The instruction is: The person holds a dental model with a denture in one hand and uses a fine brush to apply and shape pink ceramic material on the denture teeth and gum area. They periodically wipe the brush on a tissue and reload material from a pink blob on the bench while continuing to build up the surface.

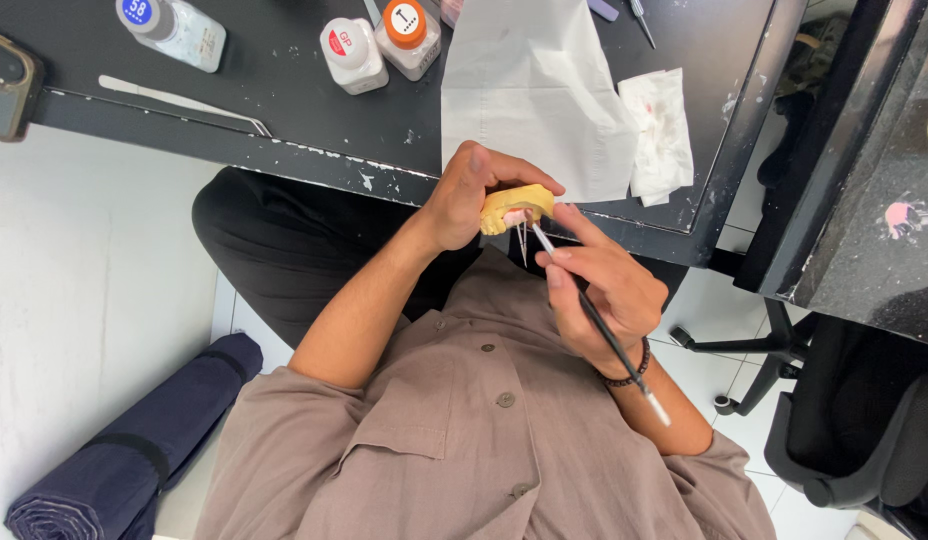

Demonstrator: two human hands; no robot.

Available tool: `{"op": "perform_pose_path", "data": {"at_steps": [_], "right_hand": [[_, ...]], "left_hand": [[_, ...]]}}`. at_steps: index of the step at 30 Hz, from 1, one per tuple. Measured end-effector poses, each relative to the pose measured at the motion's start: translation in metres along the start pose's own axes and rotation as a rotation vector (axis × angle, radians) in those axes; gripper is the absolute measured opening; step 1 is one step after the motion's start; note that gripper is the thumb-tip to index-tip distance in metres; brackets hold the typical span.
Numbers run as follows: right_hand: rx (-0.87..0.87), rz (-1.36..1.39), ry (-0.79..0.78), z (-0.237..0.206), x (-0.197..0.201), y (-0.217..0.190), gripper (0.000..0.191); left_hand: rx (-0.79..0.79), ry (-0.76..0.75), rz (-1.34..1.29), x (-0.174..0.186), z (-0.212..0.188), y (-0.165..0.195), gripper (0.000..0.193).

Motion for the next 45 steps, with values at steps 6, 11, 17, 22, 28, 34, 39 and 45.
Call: {"op": "perform_pose_path", "data": {"at_steps": [6, 11, 17, 22, 28, 34, 39, 45], "right_hand": [[0.205, -0.026, -0.107, 0.0054, -0.0034, -0.0045, 0.023], [0.262, -0.016, -0.095, 0.0052, -0.0052, -0.0026, 0.025], [0.301, -0.106, -0.098, 0.0049, -0.0063, -0.0035, 0.024], [0.281, -0.122, -0.086, 0.0042, -0.0076, -0.0043, 0.024], [0.296, -0.081, -0.076, 0.0039, -0.0081, -0.0039, 0.024], [0.298, -0.126, -0.079, 0.0039, -0.0091, -0.0041, 0.024], [0.299, -0.085, -0.083, 0.0044, -0.0084, -0.005, 0.025], [0.316, -0.113, -0.077, 0.0033, -0.0097, -0.0052, 0.024]], "left_hand": [[0.015, 0.005, -0.028, -0.0006, 0.0008, 0.0001, 0.109], [0.015, 0.003, -0.006, -0.0001, 0.0002, 0.0018, 0.11], [0.016, 0.005, 0.022, 0.0, 0.0015, 0.0012, 0.111], [0.018, 0.002, 0.013, -0.0005, 0.0012, 0.0014, 0.11], [0.024, 0.002, 0.014, -0.0008, 0.0004, 0.0022, 0.11], [0.02, 0.006, 0.015, -0.0006, 0.0007, 0.0025, 0.11], [0.016, -0.002, 0.016, -0.0005, -0.0004, 0.0035, 0.109], [0.014, 0.009, 0.004, -0.0008, -0.0003, 0.0038, 0.108]]}}
Point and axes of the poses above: each hand's wrist, its own z-axis towards the middle knuckle, its own x-axis out of the back of the hand, y = z × x, the point moved 3 cm from there along z, towards the middle knuckle, and after that the axes turned 9 degrees about z, right-handed, at the moved point
